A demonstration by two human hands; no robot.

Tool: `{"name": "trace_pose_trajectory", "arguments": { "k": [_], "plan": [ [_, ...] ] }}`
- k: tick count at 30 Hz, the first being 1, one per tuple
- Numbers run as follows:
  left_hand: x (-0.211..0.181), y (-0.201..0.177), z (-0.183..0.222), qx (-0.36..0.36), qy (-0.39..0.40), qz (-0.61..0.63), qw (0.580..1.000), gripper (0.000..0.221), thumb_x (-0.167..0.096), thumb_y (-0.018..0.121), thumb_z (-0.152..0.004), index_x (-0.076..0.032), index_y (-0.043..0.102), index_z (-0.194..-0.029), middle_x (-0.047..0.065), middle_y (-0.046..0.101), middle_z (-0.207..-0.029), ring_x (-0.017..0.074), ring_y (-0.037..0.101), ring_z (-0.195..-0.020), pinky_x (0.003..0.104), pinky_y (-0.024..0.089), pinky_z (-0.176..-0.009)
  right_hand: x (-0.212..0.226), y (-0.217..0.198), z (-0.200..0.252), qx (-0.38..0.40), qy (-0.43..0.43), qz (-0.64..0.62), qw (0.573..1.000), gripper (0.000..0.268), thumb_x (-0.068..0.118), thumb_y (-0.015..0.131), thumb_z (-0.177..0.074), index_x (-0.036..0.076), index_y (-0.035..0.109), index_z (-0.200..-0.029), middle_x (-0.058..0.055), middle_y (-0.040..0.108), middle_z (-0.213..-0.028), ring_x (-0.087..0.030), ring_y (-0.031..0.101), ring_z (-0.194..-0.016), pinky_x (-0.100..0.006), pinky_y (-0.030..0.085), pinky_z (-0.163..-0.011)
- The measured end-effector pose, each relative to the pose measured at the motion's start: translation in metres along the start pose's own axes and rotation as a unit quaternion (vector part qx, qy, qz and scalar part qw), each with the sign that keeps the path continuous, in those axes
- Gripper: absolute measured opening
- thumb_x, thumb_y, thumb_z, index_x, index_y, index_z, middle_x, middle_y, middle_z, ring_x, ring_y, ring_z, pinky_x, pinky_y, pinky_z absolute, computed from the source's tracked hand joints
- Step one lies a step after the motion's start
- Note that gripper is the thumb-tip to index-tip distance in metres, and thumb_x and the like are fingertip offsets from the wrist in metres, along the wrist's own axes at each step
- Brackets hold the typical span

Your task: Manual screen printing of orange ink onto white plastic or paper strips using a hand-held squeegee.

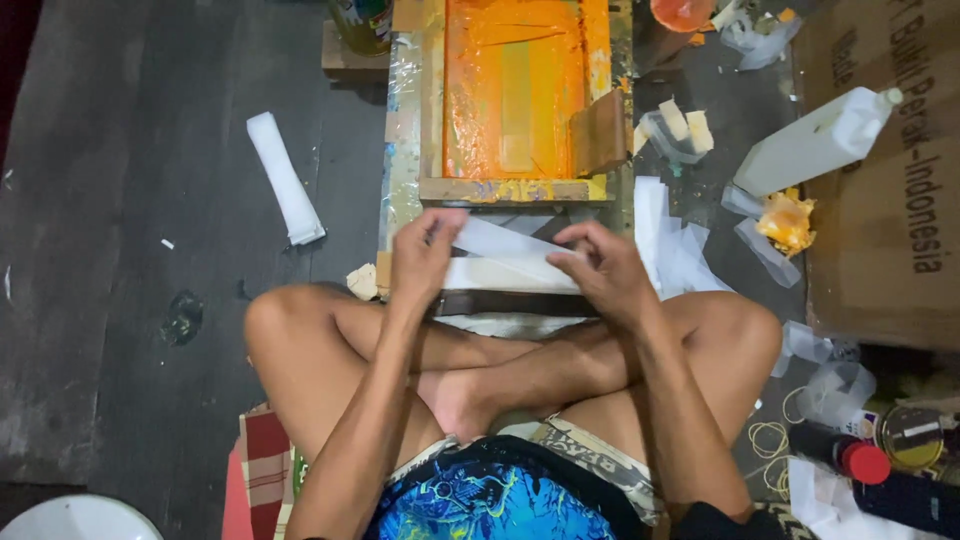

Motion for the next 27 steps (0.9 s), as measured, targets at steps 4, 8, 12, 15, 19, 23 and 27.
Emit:
{"name": "trace_pose_trajectory", "arguments": {
  "k": [4,8,12,15,19,23,27],
  "plan": [
    [0.008,-0.018,-0.011,-0.017,-0.030,-0.012,0.999,0.009,-0.027,0.079,-0.094,-0.020,0.080,-0.099,0.001,0.074,-0.074,0.0104,0.060,-0.073,0.032,0.051,-0.072,-0.005,-0.029,0.010,-0.027,0.100,-0.039,0.994,0.024,0.012,0.080,-0.090,0.005,0.071,-0.111,-0.005,0.064,-0.062,-0.009,0.046,-0.057,-0.026,0.043,-0.057],
    [0.000,-0.021,-0.012,-0.041,-0.039,-0.014,0.998,0.012,-0.024,0.076,-0.096,-0.015,0.079,-0.103,0.001,0.070,-0.074,0.0107,0.057,-0.072,0.030,0.049,-0.069,-0.022,-0.037,0.011,-0.051,0.137,-0.051,0.988,0.026,0.009,0.082,-0.089,0.003,0.071,-0.112,-0.008,0.066,-0.063,-0.007,0.048,-0.054,-0.023,0.044,-0.054],
    [0.010,-0.030,-0.024,-0.076,-0.009,-0.137,0.988,0.047,-0.024,0.076,-0.097,-0.006,0.058,-0.137,0.007,0.057,-0.107,0.0290,0.054,-0.103,0.053,0.035,-0.097,-0.030,-0.048,0.014,-0.074,0.200,-0.068,0.975,0.022,0.005,0.078,-0.090,0.004,0.073,-0.111,-0.010,0.066,-0.063,-0.010,0.056,-0.047,-0.023,0.051,-0.043],
    [0.030,-0.024,-0.038,-0.049,0.009,-0.231,0.972,0.054,-0.034,0.083,-0.091,-0.007,0.063,-0.133,0.006,0.053,-0.112,0.0301,0.052,-0.107,0.053,0.030,-0.098,-0.034,-0.048,0.014,-0.078,0.238,-0.095,0.963,0.022,0.004,0.074,-0.091,0.001,0.071,-0.113,-0.008,0.062,-0.062,-0.010,0.056,-0.048,-0.025,0.055,-0.044],
    [0.011,-0.023,-0.038,-0.046,0.039,-0.257,0.965,0.043,-0.030,0.080,-0.091,-0.010,0.069,-0.127,0.005,0.054,-0.107,0.0315,0.052,-0.102,0.052,0.032,-0.094,-0.031,-0.038,0.017,-0.082,0.258,-0.119,0.955,0.020,0.003,0.067,-0.093,0.000,0.071,-0.113,-0.007,0.064,-0.066,-0.012,0.063,-0.051,-0.027,0.058,-0.047],
    [0.008,-0.025,-0.037,-0.086,0.059,-0.275,0.956,0.036,-0.034,0.074,-0.095,-0.019,0.070,-0.128,-0.001,0.052,-0.106,0.0244,0.049,-0.101,0.047,0.029,-0.091,-0.023,-0.030,0.017,-0.081,0.305,-0.131,0.940,0.024,0.004,0.056,-0.096,-0.003,0.075,-0.109,-0.011,0.065,-0.078,-0.015,0.065,-0.062,-0.032,0.063,-0.060],
    [-0.029,-0.031,-0.044,-0.140,0.128,-0.232,0.954,0.039,-0.038,0.073,-0.097,-0.019,0.067,-0.131,-0.001,0.061,-0.097,0.0219,0.054,-0.097,0.047,0.026,-0.089,-0.051,-0.016,0.004,-0.102,0.301,-0.156,0.935,0.030,0.004,0.058,-0.094,-0.002,0.076,-0.116,-0.013,0.069,-0.081,-0.019,0.068,-0.066,-0.035,0.065,-0.069]
  ]
}}
Point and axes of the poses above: each hand's wrist, its own z-axis away from the middle knuckle, its own y-axis out of the palm, x = y × z, the point moved 7 cm from there along -z, towards the middle knuckle
